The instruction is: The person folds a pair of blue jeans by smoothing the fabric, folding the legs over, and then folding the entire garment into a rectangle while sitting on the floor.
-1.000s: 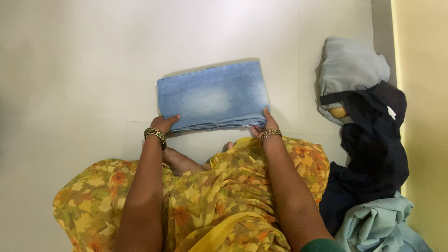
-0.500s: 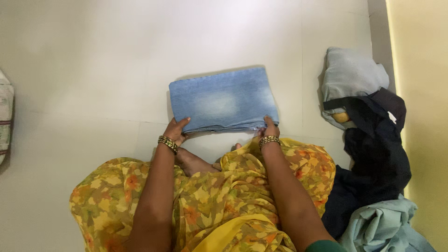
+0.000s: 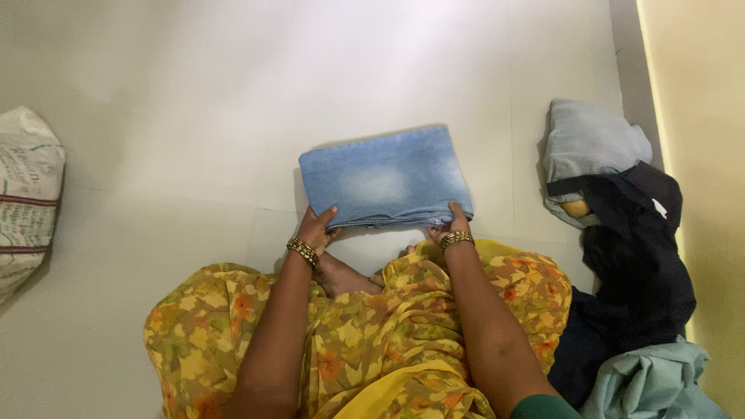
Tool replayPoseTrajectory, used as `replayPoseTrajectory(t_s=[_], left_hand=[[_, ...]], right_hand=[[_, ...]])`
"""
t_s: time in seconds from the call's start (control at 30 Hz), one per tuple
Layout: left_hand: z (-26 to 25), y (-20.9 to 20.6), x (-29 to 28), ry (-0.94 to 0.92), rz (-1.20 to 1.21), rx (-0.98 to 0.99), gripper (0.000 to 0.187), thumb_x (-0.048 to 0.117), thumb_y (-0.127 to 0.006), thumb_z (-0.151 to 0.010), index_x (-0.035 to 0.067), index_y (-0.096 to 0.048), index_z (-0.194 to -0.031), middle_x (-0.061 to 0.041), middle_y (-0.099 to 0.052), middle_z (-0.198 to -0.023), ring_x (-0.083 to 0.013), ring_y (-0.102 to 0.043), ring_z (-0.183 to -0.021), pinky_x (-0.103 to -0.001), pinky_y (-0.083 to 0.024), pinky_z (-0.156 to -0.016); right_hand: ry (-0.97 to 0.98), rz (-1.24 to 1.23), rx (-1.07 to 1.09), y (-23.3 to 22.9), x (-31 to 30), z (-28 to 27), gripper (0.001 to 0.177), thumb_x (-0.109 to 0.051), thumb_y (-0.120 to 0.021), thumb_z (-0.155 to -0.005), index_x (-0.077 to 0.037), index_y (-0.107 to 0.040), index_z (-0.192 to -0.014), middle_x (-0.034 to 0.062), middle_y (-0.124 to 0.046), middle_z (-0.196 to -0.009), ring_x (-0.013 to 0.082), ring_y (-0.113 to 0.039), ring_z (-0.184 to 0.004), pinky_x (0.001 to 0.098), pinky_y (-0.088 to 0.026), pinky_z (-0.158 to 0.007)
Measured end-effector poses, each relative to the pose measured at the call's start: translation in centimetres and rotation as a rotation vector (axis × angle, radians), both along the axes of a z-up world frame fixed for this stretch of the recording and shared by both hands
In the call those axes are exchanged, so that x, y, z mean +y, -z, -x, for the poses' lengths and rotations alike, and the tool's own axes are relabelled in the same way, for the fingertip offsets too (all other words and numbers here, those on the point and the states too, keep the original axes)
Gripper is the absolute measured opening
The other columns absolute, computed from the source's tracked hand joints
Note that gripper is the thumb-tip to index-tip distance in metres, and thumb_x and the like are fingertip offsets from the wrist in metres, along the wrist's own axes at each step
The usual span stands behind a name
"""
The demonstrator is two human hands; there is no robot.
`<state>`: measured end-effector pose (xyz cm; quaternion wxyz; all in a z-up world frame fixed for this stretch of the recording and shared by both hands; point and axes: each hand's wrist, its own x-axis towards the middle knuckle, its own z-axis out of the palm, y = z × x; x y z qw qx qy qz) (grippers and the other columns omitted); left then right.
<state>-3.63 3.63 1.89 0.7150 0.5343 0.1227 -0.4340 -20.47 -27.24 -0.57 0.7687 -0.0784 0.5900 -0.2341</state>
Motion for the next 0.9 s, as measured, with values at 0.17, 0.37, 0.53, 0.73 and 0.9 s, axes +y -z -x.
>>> replayPoseTrajectory(t_s=[0.17,0.37,0.53,0.73,0.9], left_hand=[[0.5,-2.8,0.4,-0.086,0.091,-0.059,0.066,0.029,-0.071,-0.089,0.014,-0.038,-0.145,-0.010,-0.057,-0.129,-0.0218,-0.061,-0.103,-0.037,-0.058,-0.076],[3.1,-7.6,0.1,-0.169,0.198,-0.019,0.049,0.028,-0.070,-0.091,0.007,-0.047,-0.129,-0.014,-0.060,-0.114,-0.0205,-0.064,-0.088,-0.033,-0.060,-0.069],[6.2,-12.2,1.4,-0.168,0.383,0.155,0.036,0.029,-0.066,-0.095,0.001,-0.052,-0.114,-0.016,-0.066,-0.104,-0.0213,-0.068,-0.083,-0.032,-0.061,-0.070],[3.1,-11.7,-1.4,-0.220,0.267,0.386,0.040,0.037,-0.056,-0.100,0.000,-0.051,-0.114,-0.018,-0.067,-0.101,-0.0233,-0.069,-0.084,-0.033,-0.064,-0.072],[-5.0,-8.3,-6.3,-0.366,0.170,0.295,0.062,0.048,-0.050,-0.101,0.004,-0.032,-0.141,-0.023,-0.059,-0.120,-0.0326,-0.064,-0.109,-0.039,-0.059,-0.090]], right_hand=[[0.040,-0.012,-0.136,0.1,-1.4,0.5,0.035,-0.017,-0.082,-0.078,-0.011,-0.063,-0.107,0.0091,-0.071,-0.108,0.0271,-0.068,-0.097,0.0490,-0.058,-0.083],[0.004,0.131,-0.304,-7.6,-1.2,3.3,0.029,-0.014,-0.082,-0.075,-0.015,-0.062,-0.097,0.0065,-0.068,-0.096,0.0261,-0.065,-0.088,0.0446,-0.055,-0.076],[-0.028,0.248,-0.390,-14.5,0.0,8.5,0.026,-0.011,-0.080,-0.077,-0.013,-0.061,-0.094,0.0049,-0.066,-0.096,0.0225,-0.065,-0.090,0.0423,-0.057,-0.080],[0.090,0.094,-0.195,-14.2,-2.7,7.6,0.030,-0.019,-0.087,-0.089,-0.010,-0.063,-0.104,0.0035,-0.060,-0.097,0.0181,-0.054,-0.087,0.0385,-0.055,-0.090],[-0.022,0.190,-0.303,-13.6,-5.6,-1.8,0.067,-0.031,-0.070,-0.093,-0.015,-0.037,-0.148,0.0132,-0.045,-0.149,0.0345,-0.050,-0.131,0.0506,-0.051,-0.106]])
